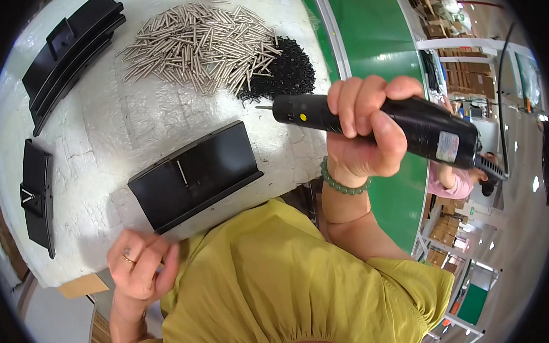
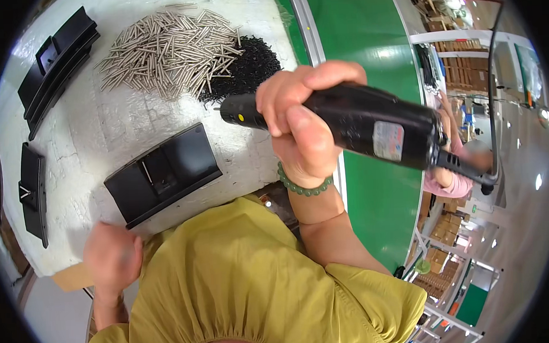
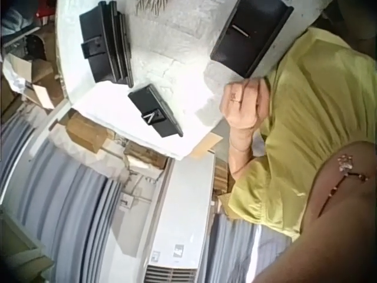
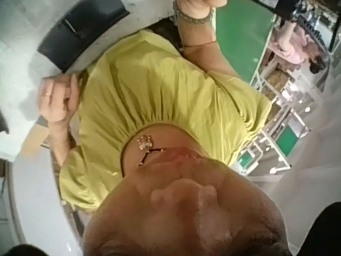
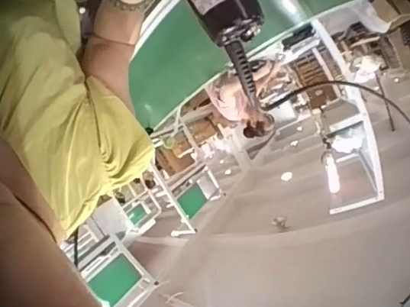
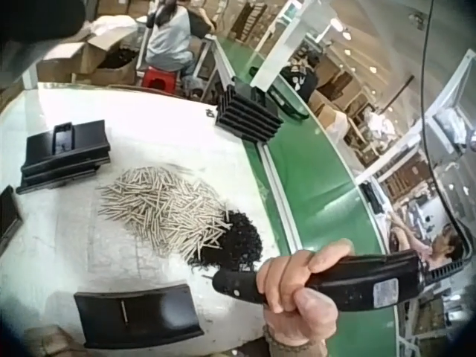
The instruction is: Drive screws into black plastic components using an electric screwdriver on a factory production line.
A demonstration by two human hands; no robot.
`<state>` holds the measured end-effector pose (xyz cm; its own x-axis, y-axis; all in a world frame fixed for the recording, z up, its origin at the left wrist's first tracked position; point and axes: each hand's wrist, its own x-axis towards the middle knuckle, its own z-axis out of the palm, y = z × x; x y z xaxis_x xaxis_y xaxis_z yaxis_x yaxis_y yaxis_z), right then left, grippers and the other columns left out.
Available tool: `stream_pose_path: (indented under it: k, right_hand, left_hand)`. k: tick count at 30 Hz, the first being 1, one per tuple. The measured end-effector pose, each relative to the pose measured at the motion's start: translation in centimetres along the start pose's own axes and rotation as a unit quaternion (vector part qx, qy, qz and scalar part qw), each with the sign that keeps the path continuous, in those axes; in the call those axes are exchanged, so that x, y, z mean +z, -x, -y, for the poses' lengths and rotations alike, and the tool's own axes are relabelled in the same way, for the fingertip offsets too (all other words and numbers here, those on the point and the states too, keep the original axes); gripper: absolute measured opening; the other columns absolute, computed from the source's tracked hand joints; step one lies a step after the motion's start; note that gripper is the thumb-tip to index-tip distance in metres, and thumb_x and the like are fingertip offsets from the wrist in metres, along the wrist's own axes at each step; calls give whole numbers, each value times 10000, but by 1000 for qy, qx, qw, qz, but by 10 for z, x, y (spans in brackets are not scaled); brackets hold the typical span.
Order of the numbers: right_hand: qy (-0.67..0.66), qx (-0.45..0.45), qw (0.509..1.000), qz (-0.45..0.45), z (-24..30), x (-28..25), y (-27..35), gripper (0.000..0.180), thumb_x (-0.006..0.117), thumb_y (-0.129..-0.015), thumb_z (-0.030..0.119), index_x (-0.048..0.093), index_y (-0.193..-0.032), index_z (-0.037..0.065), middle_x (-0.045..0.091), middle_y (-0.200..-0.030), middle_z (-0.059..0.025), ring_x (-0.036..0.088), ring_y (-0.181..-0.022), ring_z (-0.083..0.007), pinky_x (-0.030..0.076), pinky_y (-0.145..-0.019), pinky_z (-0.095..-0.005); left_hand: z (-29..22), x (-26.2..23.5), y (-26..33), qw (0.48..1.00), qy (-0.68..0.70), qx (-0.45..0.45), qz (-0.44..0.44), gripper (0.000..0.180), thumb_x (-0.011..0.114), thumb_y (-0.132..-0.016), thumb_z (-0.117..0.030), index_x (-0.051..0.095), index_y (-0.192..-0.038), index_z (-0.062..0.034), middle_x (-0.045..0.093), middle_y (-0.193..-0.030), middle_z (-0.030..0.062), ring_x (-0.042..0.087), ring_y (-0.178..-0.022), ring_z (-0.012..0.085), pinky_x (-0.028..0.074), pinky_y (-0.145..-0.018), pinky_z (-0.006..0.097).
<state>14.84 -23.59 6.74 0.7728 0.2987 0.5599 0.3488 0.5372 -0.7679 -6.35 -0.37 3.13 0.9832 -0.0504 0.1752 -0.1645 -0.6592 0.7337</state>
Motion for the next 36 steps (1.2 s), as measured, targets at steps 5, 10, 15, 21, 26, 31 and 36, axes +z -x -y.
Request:
stream_pose_path:
  k: [5, 10, 15, 21, 26, 31, 36]
  right_hand:
    - [-23, 24, 999, 26, -16, 1, -4, 310, 517, -766, 18, 421, -1055, 76, 457, -621, -38, 415, -485, -131, 368, -507, -297]
    - [-18, 15, 1000, 5, -15, 3, -7, 309, 511, -762, 33, 426, -1056, 76, 450, -616, -35, 408, -481, -133, 373, -527, -305]
    - [-16, 11, 1000, 1, -8, 1, -11, 310, 514, -757, 85, 429, -1056, 80, 417, -578, -24, 393, -463, -136, 375, -533, -321]
    - [-8, -4, 999, 32, -2, -3, -16, 313, 516, -761, 94, 430, -1062, 84, 416, -575, -18, 392, -459, -133, 372, -530, -314]
    - [-56, 1, 998, 24, -7, -2, -9, 302, 524, -763, 69, 439, -1052, 77, 436, -591, -26, 385, -458, -129, 357, -512, -302]
    - [-13, -1, 1000, -5, 10, -1, -10, 298, 527, -771, 109, 439, -1055, 81, 426, -614, -19, 393, -494, -130, 376, -566, -321]
    - [29, -17, 999, -25, 38, -21, -5, 300, 504, -757, 109, 453, -1051, 82, 385, -602, -6, 370, -487, -121, 368, -578, -319]
  left_hand:
    - [37, 1, 143, 837, 221, -257, 428, 84, 651, -672, -131, 643, -671, -47, 612, -660, 180, 603, -617, 338, 466, -541, 375]
    - [69, 26, 214, 839, 235, -282, 402, 90, 646, -679, -138, 644, -684, -48, 614, -673, 180, 603, -623, 337, 467, -548, 376]
    - [68, 56, 219, 841, 264, -292, 372, 100, 640, -688, -148, 645, -699, -49, 617, -688, 180, 604, -632, 335, 468, -557, 377]
    - [78, 62, 227, 844, 275, -310, 341, 112, 633, -699, -159, 646, -719, -50, 620, -706, 180, 604, -642, 333, 470, -567, 379]
    - [73, 45, 236, 838, 265, -341, 334, 123, 627, -708, -169, 647, -734, -50, 622, -722, 181, 605, -650, 331, 471, -576, 380]
    - [93, 8, 233, 836, 245, -348, 347, 134, 621, -716, -178, 648, -750, -51, 625, -737, 181, 606, -658, 329, 473, -584, 381]
    - [94, -21, 234, 838, 230, -366, 333, 146, 615, -725, -188, 649, -766, -52, 627, -752, 181, 606, -666, 327, 474, -593, 382]
